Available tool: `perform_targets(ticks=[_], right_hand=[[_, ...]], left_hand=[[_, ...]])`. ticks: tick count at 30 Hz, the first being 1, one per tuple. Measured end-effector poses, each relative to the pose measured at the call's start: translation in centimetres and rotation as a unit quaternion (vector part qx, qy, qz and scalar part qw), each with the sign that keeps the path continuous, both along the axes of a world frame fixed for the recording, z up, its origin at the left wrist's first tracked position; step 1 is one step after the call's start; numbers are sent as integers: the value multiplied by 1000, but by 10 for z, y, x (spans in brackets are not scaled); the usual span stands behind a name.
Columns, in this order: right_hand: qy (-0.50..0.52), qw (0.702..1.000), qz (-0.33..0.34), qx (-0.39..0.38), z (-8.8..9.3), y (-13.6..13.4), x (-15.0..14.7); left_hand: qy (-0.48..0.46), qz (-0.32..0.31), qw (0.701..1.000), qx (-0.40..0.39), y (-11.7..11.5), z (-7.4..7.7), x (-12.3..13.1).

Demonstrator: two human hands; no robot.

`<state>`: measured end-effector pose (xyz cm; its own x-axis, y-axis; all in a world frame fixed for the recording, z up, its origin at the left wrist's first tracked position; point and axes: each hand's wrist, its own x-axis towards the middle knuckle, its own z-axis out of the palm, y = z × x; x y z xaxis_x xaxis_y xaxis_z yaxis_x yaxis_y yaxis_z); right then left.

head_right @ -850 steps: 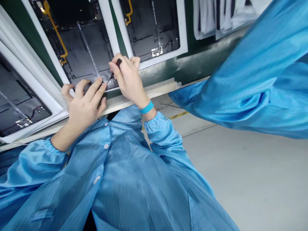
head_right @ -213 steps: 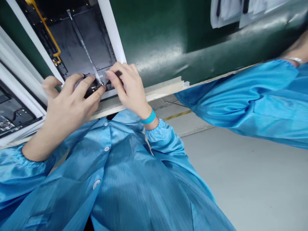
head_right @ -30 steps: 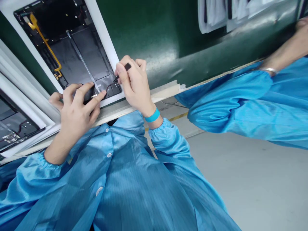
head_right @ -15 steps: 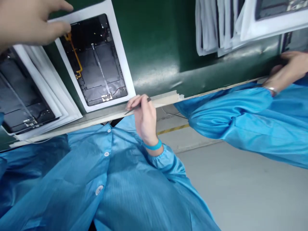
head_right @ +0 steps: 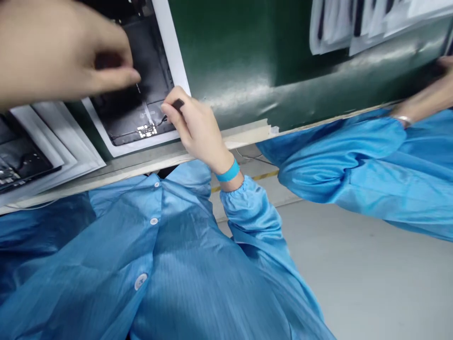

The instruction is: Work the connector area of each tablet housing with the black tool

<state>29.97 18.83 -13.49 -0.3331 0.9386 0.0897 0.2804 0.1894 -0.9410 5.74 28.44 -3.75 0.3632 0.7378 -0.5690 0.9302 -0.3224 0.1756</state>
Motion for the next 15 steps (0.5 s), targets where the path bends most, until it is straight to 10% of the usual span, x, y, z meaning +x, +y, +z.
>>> perform_targets(ticks=[4,15], right_hand=[[-47,999,9,14,0,-3,0],[0,998,16,-60,2,-1,1]], left_hand=[[12,-70,997,-39,-26,-2,28],[46,-25,999,-7,-28,-8,35]])
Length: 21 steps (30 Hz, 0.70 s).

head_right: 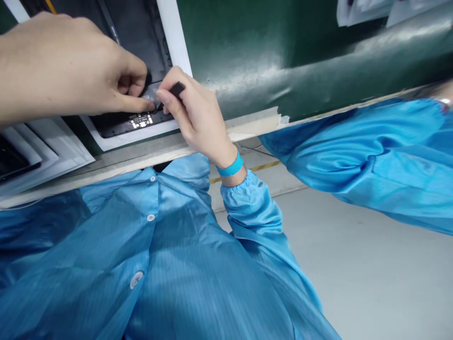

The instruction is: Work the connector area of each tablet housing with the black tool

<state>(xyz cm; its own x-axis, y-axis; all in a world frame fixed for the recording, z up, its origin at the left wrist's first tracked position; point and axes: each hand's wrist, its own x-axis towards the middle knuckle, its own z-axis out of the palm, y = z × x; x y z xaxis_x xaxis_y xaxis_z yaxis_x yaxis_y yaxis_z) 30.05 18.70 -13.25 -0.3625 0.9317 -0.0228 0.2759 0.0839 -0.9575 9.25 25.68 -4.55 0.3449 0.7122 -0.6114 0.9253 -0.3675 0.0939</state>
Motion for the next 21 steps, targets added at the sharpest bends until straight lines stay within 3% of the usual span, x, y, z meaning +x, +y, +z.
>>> perform_targets(ticks=[6,9,11,13,16,18,21], right_hand=[[-10,1000,-4,14,2,5,-4],[-10,998,4,58,6,1,-6],[24,996,-25,85,12,-10,-7],[109,986,-118,50,19,-26,-10],[261,930,-249,-65,29,-54,-18],[358,886,-244,-166,37,-74,-25],[405,846,-200,-283,45,-103,-37]], left_hand=[[12,-16,1000,-9,2,-4,3],[-14,-40,999,-5,12,2,-5],[-55,-38,998,21,27,11,-20],[-87,4,992,88,51,19,-41],[-72,102,975,186,94,25,-77],[-48,139,975,166,117,25,-95],[-37,144,982,119,132,19,-106]])
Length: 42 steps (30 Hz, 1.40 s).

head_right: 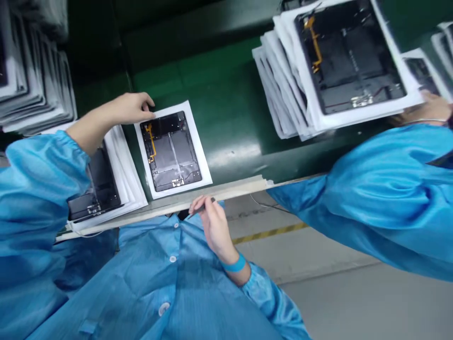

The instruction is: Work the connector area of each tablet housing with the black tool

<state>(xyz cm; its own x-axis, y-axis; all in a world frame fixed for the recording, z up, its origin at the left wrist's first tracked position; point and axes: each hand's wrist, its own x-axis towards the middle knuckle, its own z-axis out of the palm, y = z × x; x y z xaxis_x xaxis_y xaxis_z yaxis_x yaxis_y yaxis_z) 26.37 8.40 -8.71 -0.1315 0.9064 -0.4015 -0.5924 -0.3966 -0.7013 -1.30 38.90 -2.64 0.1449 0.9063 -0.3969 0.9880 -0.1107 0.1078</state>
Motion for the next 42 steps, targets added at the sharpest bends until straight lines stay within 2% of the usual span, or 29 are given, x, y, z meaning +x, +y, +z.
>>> perform_targets(ticks=[4,8,12,17,19,21,23,26,28,29,31,33,35,37,39,41,42], right_hand=[[11,997,44,-63,-2,-24,-14],[-9,996,47,-73,-11,-30,-17],[-49,996,49,-58,-20,-30,-10],[-72,995,-10,-75,-25,-39,-7],[-87,992,-47,-83,-25,-44,-6],[-128,985,-93,-62,-24,-46,-4],[-184,971,-150,-13,-20,-39,0],[-240,945,-215,52,-7,-13,0],[-226,953,-189,74,3,9,-11],[-203,965,-148,80,7,19,-21],[-136,987,-24,77,13,38,-49],[-71,990,112,55,17,52,-82],[-50,976,202,59,19,61,-109],[-79,964,235,93,18,67,-125],[-121,957,230,125,15,70,-129],[-151,956,213,137,8,74,-126],[-163,956,202,139,4,76,-124]], left_hand=[[40,-7,997,-73,-3,-2,3],[48,-14,993,-107,-12,5,4],[8,-14,993,-115,-26,14,0],[-86,-3,986,-140,-53,32,-2],[-143,0,978,-152,-68,47,-2],[-217,-13,963,-159,-83,69,-4],[-266,-29,950,-161,-95,99,-11],[-268,-16,950,-160,-107,148,-37],[-259,10,952,-163,-111,172,-66],[-254,26,953,-166,-113,179,-82],[-232,62,955,-172,-116,178,-117],[-204,106,959,-168,-116,163,-147],[-181,139,963,-145,-111,142,-170],[-166,149,968,-115,-105,123,-182],[-155,152,973,-74,-105,108,-187],[-146,156,977,-5,-120,92,-187],[-155,162,973,52,-135,82,-186]])
